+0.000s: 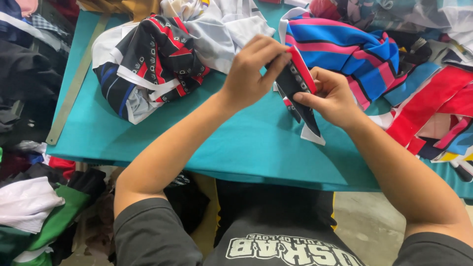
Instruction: A person is seen folding and inspecting small patterned fabric strips at a blue work table in a sewing factory.
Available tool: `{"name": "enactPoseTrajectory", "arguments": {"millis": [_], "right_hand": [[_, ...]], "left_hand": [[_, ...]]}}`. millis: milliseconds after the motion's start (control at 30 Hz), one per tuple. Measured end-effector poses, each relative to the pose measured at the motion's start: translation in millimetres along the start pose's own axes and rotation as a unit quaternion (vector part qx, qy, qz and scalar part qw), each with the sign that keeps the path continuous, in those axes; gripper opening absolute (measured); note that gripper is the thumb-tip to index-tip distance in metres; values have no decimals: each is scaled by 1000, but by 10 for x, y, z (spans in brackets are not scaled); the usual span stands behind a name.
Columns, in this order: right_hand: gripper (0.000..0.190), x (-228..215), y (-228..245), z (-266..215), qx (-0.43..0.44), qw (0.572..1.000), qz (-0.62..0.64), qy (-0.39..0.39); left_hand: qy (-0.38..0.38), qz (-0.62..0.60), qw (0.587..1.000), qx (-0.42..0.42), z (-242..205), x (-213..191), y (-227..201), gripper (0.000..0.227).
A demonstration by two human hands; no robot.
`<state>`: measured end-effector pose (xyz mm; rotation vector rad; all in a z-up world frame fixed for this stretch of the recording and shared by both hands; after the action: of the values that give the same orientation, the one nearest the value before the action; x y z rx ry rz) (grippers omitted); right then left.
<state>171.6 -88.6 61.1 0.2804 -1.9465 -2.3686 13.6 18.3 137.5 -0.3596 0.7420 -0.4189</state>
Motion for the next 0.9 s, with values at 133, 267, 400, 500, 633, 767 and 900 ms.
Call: {"name": "enactPoseTrajectory", "arguments": {"millis": [133, 267, 400, 500, 633, 767, 900], "right_hand": [[34, -40, 111, 43, 60, 997, 45, 37], [61, -2, 237, 73, 142, 977, 38, 157], [57, -139, 143, -1, 212, 962, 18, 170], [51, -230, 106, -9, 220, 959, -36, 178], [27, -201, 35, 85, 223, 961, -85, 141], [4, -231, -100, 62, 173, 973, -99, 115], [6, -246, -163, 42, 151, 976, -108, 113]], "left_hand": [[-6, 50, 998, -27, 47, -296, 25, 18], [-27, 80, 993, -85, -60, -561, 134, 26], [-36, 93, 986, -137, -252, -726, 273, 25], [57, 102, 957, -266, -525, -660, 555, 27], [279, 265, 878, -285, -818, -331, 568, 21], [251, 230, 936, -95, -639, 18, 204, 12], [209, 136, 966, -66, -436, 262, 69, 18]]}}
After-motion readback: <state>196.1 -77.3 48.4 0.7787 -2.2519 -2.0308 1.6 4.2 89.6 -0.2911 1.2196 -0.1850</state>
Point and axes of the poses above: each hand's wrist, its own z-axis towards the middle knuckle, its own x-axis out of the palm, y = z × x, the point moved 5 cm from there along z, towards the middle knuckle, and after that the axes turned 13 degrees about y, right-handed, at the moved point
